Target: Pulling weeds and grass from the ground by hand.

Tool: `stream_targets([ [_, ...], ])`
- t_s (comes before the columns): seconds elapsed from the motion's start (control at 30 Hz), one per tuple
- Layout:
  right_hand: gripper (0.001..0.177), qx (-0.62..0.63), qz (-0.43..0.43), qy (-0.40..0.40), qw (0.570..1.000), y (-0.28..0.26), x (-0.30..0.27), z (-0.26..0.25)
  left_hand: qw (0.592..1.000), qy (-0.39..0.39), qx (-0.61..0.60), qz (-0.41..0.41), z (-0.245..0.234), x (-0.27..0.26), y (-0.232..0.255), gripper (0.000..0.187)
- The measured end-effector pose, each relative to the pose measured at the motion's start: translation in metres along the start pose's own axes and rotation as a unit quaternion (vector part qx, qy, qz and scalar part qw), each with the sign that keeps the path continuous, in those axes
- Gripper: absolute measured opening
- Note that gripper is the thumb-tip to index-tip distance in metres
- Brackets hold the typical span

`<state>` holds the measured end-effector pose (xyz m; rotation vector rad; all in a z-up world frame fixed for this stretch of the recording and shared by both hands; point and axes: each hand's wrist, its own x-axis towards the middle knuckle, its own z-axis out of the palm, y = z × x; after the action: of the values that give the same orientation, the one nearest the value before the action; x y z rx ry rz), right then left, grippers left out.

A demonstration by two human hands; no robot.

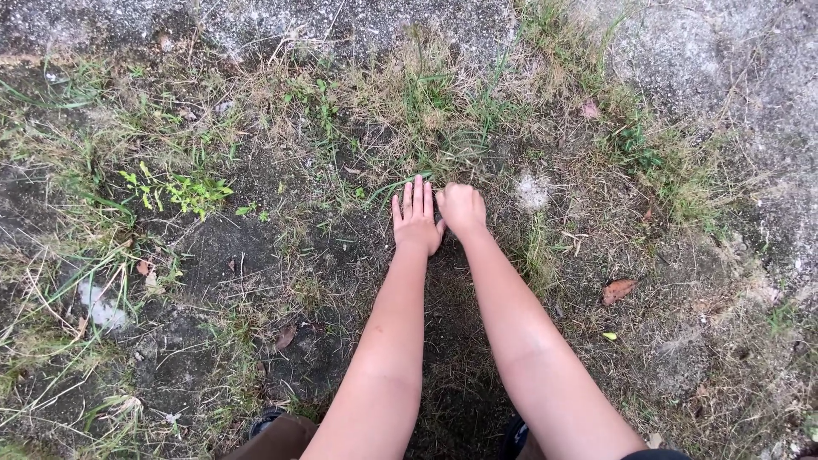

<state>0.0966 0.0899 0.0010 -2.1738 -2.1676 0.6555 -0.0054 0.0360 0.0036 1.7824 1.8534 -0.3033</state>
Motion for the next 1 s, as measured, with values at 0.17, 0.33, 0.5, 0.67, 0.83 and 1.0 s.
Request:
stream_targets([
  [0.17,0.031,0.006,-0.051,0.04,0.998,-0.006,-0.029,0.008,0.992,0.119,0.046,0.022,0.058,0.042,-0.014,0.085],
  [0.33,0.029,0.014,-0.059,0.053,0.997,0.001,-0.047,-0.009,0.999,0.001,0.01,0.034,-0.018,-0.022,-0.012,0.093],
  [0.5,0.028,0.042,-0.062,0.02,0.997,-0.017,-0.058,-0.01,0.996,0.075,0.017,0.055,0.019,-0.011,-0.027,0.086],
  [0.67,0.028,0.05,-0.095,0.049,0.993,-0.011,-0.083,0.006,0.995,0.094,0.029,0.032,0.03,-0.019,-0.038,0.088],
  [0.83,0.029,0.032,-0.075,0.036,0.996,0.009,-0.104,0.004,0.998,0.063,0.025,-0.005,0.016,-0.059,-0.04,0.094],
  [1.0,0.03,-0.015,-0.059,0.045,0.997,0.021,-0.115,0.005,0.994,0.107,0.008,-0.015,0.029,-0.081,-0.041,0.095],
])
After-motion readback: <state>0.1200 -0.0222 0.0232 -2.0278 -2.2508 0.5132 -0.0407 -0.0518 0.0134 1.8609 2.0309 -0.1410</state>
